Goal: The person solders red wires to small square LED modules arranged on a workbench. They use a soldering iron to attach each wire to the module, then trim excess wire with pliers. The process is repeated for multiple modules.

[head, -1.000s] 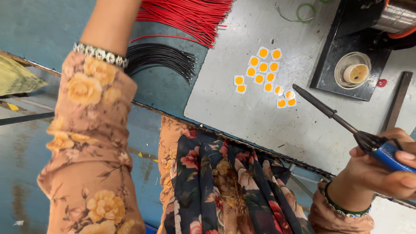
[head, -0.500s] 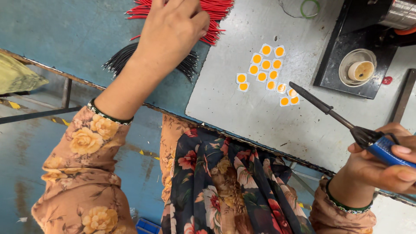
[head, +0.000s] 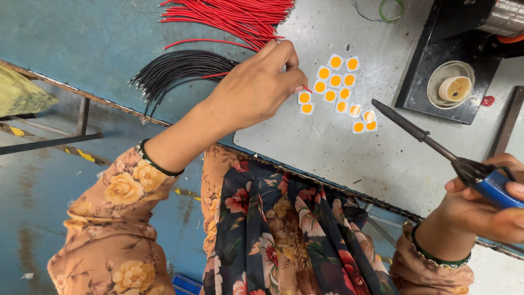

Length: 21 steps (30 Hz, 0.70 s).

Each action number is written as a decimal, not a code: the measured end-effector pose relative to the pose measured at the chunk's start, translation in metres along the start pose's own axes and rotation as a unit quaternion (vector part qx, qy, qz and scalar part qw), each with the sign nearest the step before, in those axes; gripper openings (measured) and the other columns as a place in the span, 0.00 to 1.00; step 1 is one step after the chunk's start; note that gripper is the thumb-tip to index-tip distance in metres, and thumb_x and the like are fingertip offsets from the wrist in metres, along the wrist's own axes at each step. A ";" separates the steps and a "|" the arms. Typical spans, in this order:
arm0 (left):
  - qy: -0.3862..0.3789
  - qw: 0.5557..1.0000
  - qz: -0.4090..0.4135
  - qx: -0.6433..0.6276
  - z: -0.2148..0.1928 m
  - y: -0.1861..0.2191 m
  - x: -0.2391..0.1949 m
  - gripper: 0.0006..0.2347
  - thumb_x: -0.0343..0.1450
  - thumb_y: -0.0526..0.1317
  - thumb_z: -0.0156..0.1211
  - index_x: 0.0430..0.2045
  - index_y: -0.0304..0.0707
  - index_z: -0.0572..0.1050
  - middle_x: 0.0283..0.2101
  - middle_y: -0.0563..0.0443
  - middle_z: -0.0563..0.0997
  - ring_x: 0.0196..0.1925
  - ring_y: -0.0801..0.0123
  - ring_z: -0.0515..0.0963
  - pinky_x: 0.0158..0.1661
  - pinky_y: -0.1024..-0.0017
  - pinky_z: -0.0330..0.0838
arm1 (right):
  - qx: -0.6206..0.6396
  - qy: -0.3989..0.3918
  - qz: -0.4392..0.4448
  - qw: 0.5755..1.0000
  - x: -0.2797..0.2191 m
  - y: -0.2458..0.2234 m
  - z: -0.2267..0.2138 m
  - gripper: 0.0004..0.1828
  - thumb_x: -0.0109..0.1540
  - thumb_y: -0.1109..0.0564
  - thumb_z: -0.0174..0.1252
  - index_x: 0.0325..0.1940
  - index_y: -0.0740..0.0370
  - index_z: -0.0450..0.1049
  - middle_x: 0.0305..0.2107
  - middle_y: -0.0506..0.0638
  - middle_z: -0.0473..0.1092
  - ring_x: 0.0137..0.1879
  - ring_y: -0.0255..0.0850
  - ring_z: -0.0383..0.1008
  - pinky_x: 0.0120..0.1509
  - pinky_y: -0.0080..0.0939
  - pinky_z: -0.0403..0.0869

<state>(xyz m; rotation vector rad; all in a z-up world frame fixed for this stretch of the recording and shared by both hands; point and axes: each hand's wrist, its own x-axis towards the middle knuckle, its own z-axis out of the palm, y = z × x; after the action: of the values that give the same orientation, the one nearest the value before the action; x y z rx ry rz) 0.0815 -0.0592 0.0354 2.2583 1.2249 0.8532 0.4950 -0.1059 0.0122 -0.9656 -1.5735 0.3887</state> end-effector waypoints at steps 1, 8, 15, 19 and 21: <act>0.002 1.000 -0.001 -0.001 -0.001 -0.002 -0.001 0.03 0.74 0.35 0.63 0.38 0.40 0.80 0.43 0.48 0.70 0.50 0.57 0.74 0.48 0.63 0.71 | -0.019 -0.007 -0.013 1.000 0.000 -0.001 0.002 0.34 0.75 0.34 0.31 0.41 0.72 0.56 0.14 0.54 0.55 0.16 0.47 0.64 0.26 0.42 0.66; -0.060 0.996 -0.007 -0.059 -0.005 -0.029 0.002 0.03 0.73 0.36 0.65 0.37 0.38 0.80 0.38 0.48 0.72 0.46 0.55 0.75 0.45 0.62 0.70 | 0.031 -0.075 -0.051 0.995 0.023 -0.012 0.035 0.30 0.76 0.42 0.43 0.45 0.79 0.56 0.19 0.56 0.59 0.16 0.41 0.63 0.24 0.41 0.69; -0.029 0.998 -0.004 -0.064 0.002 -0.035 0.001 0.02 0.72 0.35 0.67 0.35 0.40 0.80 0.38 0.49 0.72 0.45 0.57 0.75 0.46 0.63 0.71 | 0.084 -0.139 -0.056 0.985 0.045 -0.038 0.080 0.26 0.73 0.46 0.55 0.42 0.76 0.62 0.19 0.54 0.63 0.19 0.40 0.67 0.23 0.35 0.67; -0.004 0.999 0.004 -0.041 0.005 -0.033 -0.001 0.02 0.71 0.35 0.67 0.33 0.41 0.81 0.38 0.51 0.73 0.46 0.58 0.74 0.48 0.64 0.71 | 0.073 -0.177 -0.045 0.980 0.050 -0.051 0.097 0.26 0.71 0.46 0.60 0.39 0.75 0.67 0.20 0.53 0.66 0.20 0.39 0.67 0.25 0.33 0.65; 0.000 0.999 0.001 -0.037 0.006 -0.032 -0.001 0.02 0.70 0.35 0.67 0.33 0.41 0.81 0.38 0.51 0.73 0.46 0.59 0.74 0.48 0.64 0.72 | 0.064 -0.199 -0.031 0.977 0.051 -0.056 0.100 0.25 0.71 0.45 0.61 0.39 0.74 0.69 0.21 0.54 0.68 0.22 0.39 0.68 0.27 0.33 0.65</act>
<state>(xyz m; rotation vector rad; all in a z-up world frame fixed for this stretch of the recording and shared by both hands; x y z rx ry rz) 0.0664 -0.0442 0.0102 2.2015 1.1711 0.8860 0.3833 -0.0750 0.0593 -0.7677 -1.9085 0.6623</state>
